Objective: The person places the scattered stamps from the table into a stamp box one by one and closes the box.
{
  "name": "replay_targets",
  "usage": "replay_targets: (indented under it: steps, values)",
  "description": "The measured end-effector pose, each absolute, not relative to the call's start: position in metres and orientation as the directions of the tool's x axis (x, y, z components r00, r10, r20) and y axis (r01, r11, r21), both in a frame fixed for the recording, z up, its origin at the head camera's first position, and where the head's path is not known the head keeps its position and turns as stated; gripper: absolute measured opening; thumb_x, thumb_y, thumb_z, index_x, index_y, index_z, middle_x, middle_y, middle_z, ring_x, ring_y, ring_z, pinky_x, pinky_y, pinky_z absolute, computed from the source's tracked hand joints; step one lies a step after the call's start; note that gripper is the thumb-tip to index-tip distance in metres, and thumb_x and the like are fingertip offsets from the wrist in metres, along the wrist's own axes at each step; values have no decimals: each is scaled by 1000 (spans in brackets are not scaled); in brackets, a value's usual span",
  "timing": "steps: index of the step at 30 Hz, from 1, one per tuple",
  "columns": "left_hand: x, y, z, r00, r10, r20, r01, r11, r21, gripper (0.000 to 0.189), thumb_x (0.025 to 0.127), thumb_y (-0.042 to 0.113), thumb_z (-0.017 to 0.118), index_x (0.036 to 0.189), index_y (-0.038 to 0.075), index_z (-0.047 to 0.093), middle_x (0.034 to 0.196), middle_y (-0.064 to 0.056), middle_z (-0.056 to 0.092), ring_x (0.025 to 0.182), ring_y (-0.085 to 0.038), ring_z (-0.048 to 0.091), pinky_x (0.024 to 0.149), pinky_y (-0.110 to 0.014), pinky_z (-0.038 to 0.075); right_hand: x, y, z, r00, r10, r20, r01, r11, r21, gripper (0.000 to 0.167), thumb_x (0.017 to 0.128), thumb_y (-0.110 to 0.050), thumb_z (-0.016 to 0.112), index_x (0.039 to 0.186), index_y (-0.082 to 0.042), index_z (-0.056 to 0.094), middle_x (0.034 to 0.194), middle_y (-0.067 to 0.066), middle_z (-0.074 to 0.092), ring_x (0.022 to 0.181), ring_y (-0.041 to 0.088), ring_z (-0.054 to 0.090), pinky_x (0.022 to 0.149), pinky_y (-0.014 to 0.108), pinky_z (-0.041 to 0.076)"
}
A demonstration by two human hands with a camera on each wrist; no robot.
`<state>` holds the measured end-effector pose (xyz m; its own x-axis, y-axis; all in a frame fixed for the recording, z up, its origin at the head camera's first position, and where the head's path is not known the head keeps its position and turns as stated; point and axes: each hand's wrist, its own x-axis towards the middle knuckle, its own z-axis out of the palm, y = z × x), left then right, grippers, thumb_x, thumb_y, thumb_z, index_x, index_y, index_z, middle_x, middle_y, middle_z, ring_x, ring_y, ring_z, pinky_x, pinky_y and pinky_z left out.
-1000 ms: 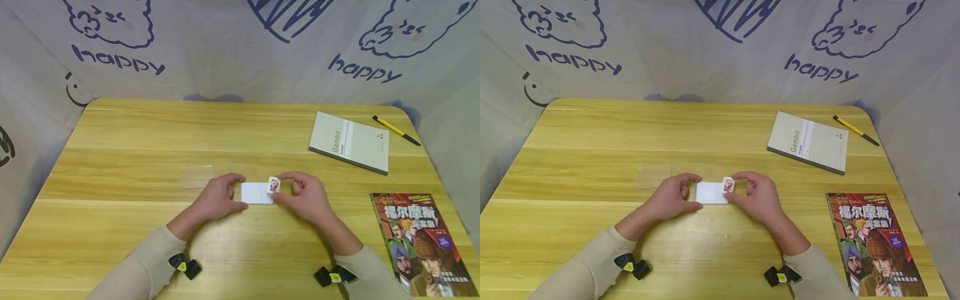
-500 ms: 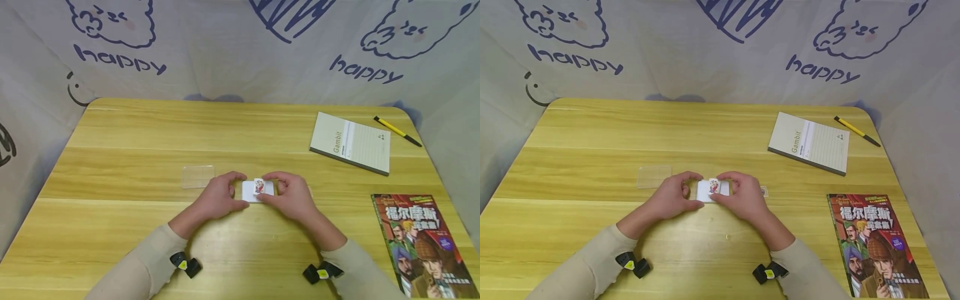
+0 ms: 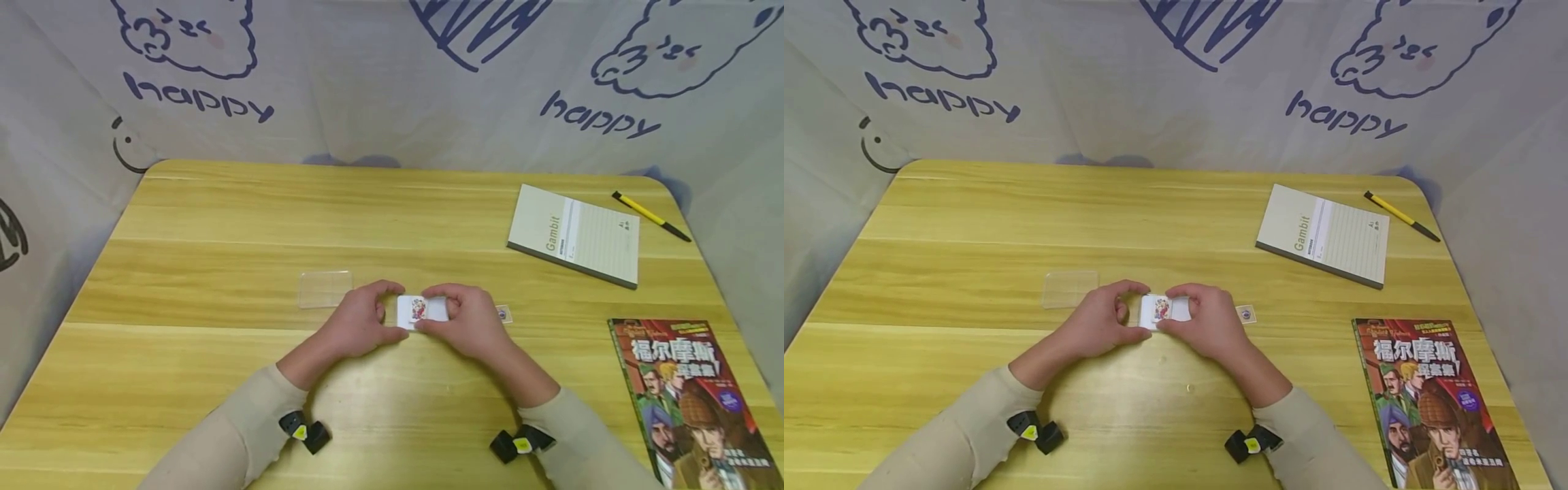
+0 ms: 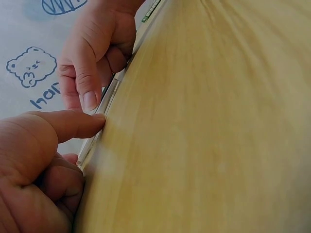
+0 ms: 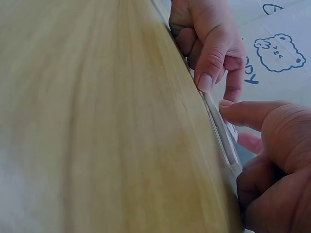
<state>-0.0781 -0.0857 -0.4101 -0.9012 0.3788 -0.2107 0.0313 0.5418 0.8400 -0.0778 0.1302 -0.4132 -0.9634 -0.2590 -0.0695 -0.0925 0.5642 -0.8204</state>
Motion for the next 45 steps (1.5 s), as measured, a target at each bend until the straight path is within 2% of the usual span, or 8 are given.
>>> replay_targets:
  steps: [4, 13, 14, 16, 19, 21, 34, 45]
  values:
    - [-78, -85, -410, -901, 381, -209, 34, 540, 841, 64, 77, 13, 88, 132, 6, 58, 62, 0, 47, 50, -11, 39, 46, -26, 33, -78, 130, -414, -961, -269, -69, -103, 575, -811, 42, 72, -23, 92, 109, -10, 76, 89, 4, 68, 76, 18, 58, 64, 34, 48]
    - [-79, -85, -413, -899, 386, -208, 39, 542, 839, 66, 76, 12, 88, 134, 4, 57, 62, 0, 47, 49, -10, 39, 45, -25, 33, -78, 131, -413, -959, -275, -63, -119, 600, -791, 45, 72, -27, 92, 111, -11, 76, 99, 4, 70, 80, 17, 59, 68, 34, 48]
    - [-79, -85, -413, -899, 387, -206, 40, 541, 840, 66, 76, 11, 88, 134, 4, 57, 62, 0, 47, 49, -10, 39, 45, -25, 33, -77, 132, -412, -961, -270, -60, -119, 599, -792, 46, 71, -27, 92, 111, -11, 75, 97, 3, 70, 79, 16, 58, 68, 33, 47]
    - [-79, -86, -413, -900, 387, -201, 43, 537, 842, 66, 76, 11, 88, 134, 4, 57, 62, 0, 46, 49, -10, 38, 45, -25, 33, -75, 135, -409, -965, -253, -65, -102, 593, -799, 47, 72, -26, 92, 112, -12, 75, 80, 0, 66, 67, 14, 52, 58, 29, 42]
    - [-78, -86, -413, -902, 385, -195, 45, 533, 845, 67, 75, 10, 88, 134, 4, 57, 61, 0, 46, 49, -10, 38, 45, -25, 33, -72, 144, -404, -974, -213, -81, -59, 580, -812, 47, 72, -22, 92, 114, -12, 74, 58, -3, 47, 52, 12, 38, 48, 25, 30]
    - [-78, -85, -413, -904, 384, -189, 48, 530, 846, 67, 75, 10, 88, 134, 3, 57, 61, 0, 46, 49, -10, 38, 45, -25, 33, -69, 153, -403, -977, -190, -95, -30, 565, -824, 46, 73, -19, 91, 115, -11, 74, 52, -2, 34, 46, 12, 28, 44, 25, 24]
    - [-78, -84, -414, -903, 384, -193, 46, 532, 845, 69, 75, 10, 89, 134, 2, 56, 60, 2, 43, 50, -10, 36, 47, -25, 32, -60, 213, -411, -993, -81, -88, 19, 620, -784, 44, 76, -20, 90, 115, -8, 72, 53, -5, 31, 47, 11, 26, 47, 30, 31]
    - [-78, -83, -413, -905, 379, -193, 45, 536, 843, 68, 75, 10, 89, 134, 2, 56, 60, 2, 42, 50, -10, 36, 47, -25, 32, -58, 229, -414, -993, -58, -102, 36, 676, -736, 42, 80, -23, 86, 114, -5, 71, 54, -3, 34, 47, 12, 28, 49, 31, 33]
